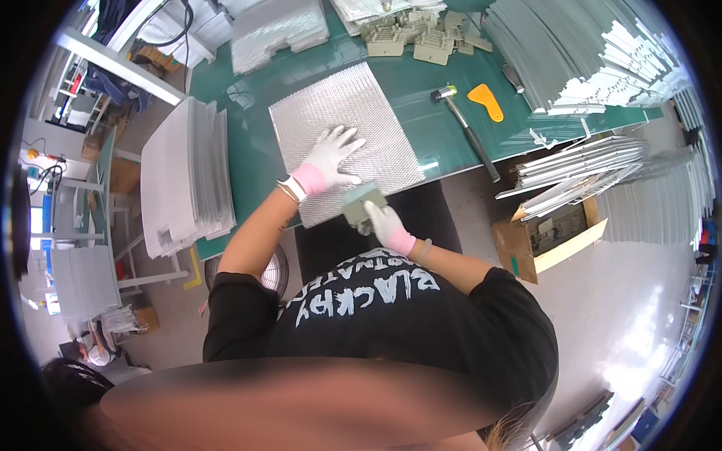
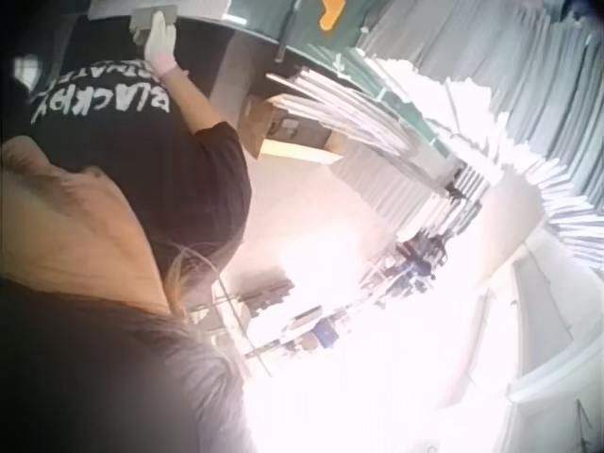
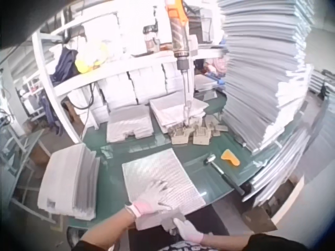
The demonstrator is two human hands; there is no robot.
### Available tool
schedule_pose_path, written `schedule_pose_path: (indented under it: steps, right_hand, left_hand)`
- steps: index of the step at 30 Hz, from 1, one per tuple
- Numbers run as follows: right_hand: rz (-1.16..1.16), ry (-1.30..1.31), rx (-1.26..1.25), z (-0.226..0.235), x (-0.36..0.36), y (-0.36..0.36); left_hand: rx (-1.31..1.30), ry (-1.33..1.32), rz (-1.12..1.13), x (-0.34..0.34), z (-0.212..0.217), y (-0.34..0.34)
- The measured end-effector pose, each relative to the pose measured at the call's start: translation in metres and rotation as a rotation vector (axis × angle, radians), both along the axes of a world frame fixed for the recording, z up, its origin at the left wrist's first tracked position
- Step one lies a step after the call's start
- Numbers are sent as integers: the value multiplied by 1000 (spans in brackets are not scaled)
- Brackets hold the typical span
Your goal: Assembling metal mesh filters by attaching clips and frames using an electric screwdriver and a mallet.
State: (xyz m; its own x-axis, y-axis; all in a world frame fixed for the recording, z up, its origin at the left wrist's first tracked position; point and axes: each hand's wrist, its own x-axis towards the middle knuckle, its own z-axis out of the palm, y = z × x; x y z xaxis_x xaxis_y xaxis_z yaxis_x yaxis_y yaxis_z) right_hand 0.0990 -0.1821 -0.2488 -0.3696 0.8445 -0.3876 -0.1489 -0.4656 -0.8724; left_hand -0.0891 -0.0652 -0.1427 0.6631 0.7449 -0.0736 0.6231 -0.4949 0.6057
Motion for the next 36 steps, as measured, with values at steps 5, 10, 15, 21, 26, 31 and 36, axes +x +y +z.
schedule_pose_path:
  steps: [5, 10, 15, 21, 26, 31, 36]
  right_hand:
    - [-661, -6, 117, -12, 40, -30]
    - [-548, -84, 256, -15, 59, -24]
    - [-660, -143, 333, -10, 44, -26]
    - [-615, -9, 222, -1, 45, 4]
    - [-648, -69, 205, -3, 40, 2]
    - [-692, -7, 148, -9, 38, 1]
    - [-858, 4, 180, -6, 36, -29]
  left_hand:
    - [437, 349, 52, 73, -23, -42]
    - [381, 370, 139, 90, -18, -58]
    - [375, 347, 127, 85, -21, -52]
    - [410, 300, 118, 88, -20, -10]
    - [423, 406, 134, 100, -25, -11]
    - [494, 357, 128, 99, -29, -15]
    - [427, 417, 125, 109, -26, -61]
